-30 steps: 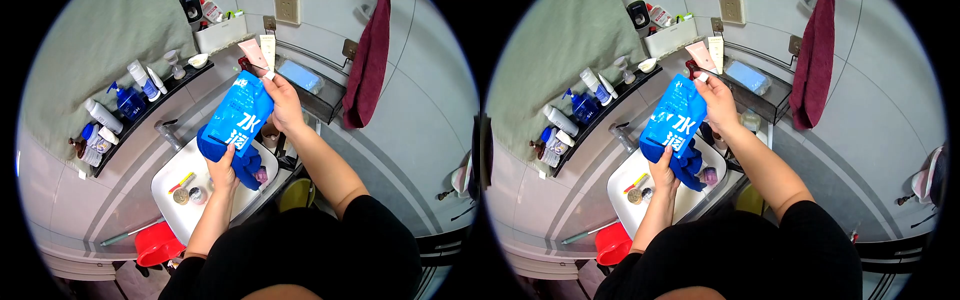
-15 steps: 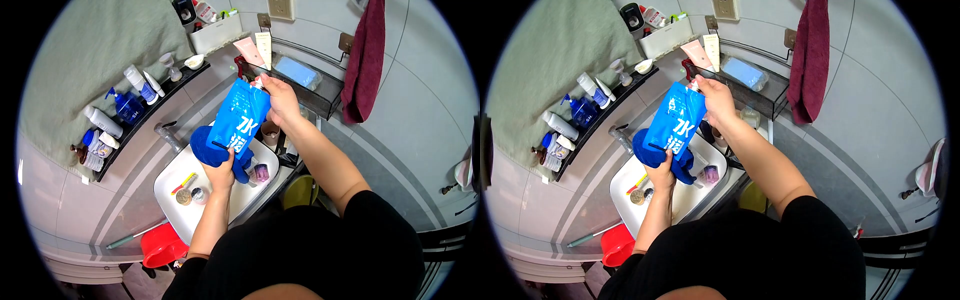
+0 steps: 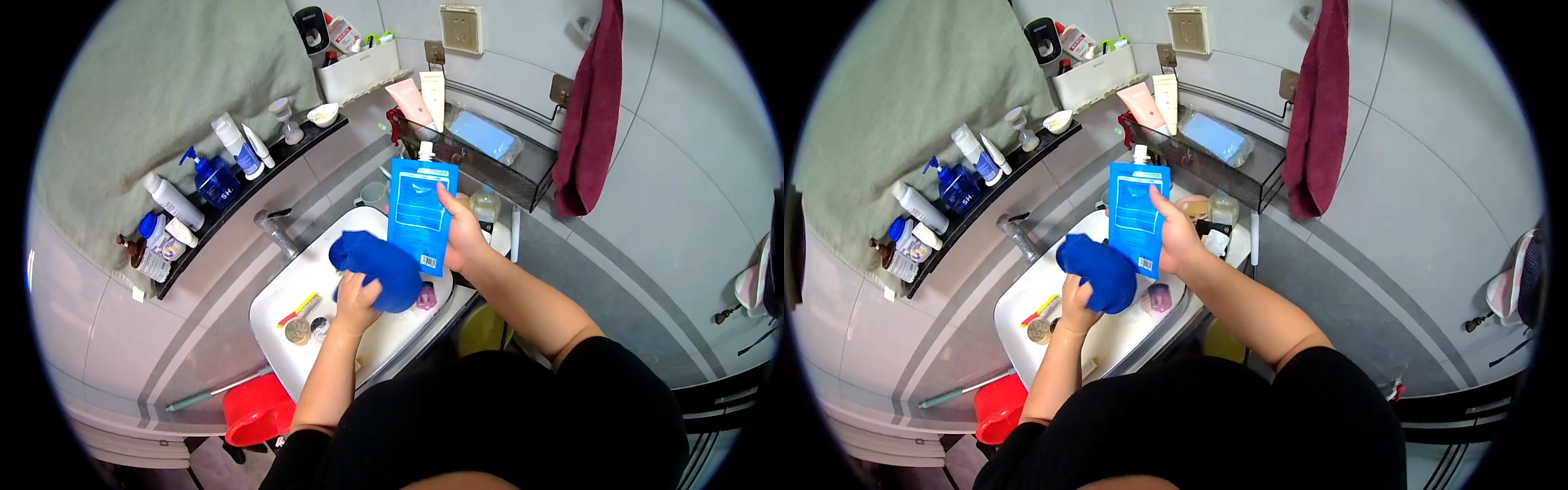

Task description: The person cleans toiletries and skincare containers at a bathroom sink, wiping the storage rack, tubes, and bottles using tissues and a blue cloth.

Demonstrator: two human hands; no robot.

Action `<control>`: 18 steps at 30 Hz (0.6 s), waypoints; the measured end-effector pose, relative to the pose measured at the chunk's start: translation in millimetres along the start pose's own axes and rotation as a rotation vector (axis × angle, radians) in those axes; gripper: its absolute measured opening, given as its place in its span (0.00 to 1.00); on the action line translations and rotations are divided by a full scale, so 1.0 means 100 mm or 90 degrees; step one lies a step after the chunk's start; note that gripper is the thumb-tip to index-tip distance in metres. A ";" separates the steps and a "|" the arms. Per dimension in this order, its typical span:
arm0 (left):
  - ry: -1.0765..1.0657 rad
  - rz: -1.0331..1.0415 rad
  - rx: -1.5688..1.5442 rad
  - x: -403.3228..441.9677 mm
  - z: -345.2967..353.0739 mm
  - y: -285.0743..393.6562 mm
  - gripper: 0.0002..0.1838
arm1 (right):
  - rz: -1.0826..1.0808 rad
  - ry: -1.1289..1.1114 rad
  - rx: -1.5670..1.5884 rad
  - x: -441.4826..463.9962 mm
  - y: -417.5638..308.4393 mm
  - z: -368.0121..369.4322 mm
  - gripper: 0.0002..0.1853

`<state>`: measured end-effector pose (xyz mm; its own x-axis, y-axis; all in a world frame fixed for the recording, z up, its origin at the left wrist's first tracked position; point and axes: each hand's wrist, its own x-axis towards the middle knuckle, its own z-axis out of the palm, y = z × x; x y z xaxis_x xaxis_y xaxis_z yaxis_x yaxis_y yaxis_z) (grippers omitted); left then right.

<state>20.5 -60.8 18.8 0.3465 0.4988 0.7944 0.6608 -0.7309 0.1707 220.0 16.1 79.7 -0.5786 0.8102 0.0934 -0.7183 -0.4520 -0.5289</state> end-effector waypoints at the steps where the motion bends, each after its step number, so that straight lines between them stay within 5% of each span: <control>1: 0.061 -0.050 -0.025 -0.02 0.02 0.02 0.19 | -0.026 -0.017 -0.031 -0.02 -0.02 0.01 0.35; 4: 0.215 -0.335 -0.226 0.04 0.02 0.21 0.22 | -0.013 -0.050 -0.007 -0.06 -0.04 -0.02 0.36; 10: 0.068 -0.186 0.053 0.81 -0.36 0.50 0.32 | 0.013 -0.106 -0.054 -0.09 0.19 0.16 0.35; 12: -0.045 -0.156 0.069 1.05 -0.39 0.59 0.35 | -0.076 -0.154 -0.198 -0.03 0.23 0.23 0.34; 18: -0.146 -0.193 0.053 0.64 -0.34 0.42 0.34 | -0.064 -0.107 -0.028 -0.01 -0.03 0.16 0.37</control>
<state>47.3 -75.5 96.7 0.2608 0.7848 0.5622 0.8051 -0.4982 0.3220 217.0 10.6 94.8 -0.5638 0.7749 0.2857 -0.7605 -0.3522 -0.5456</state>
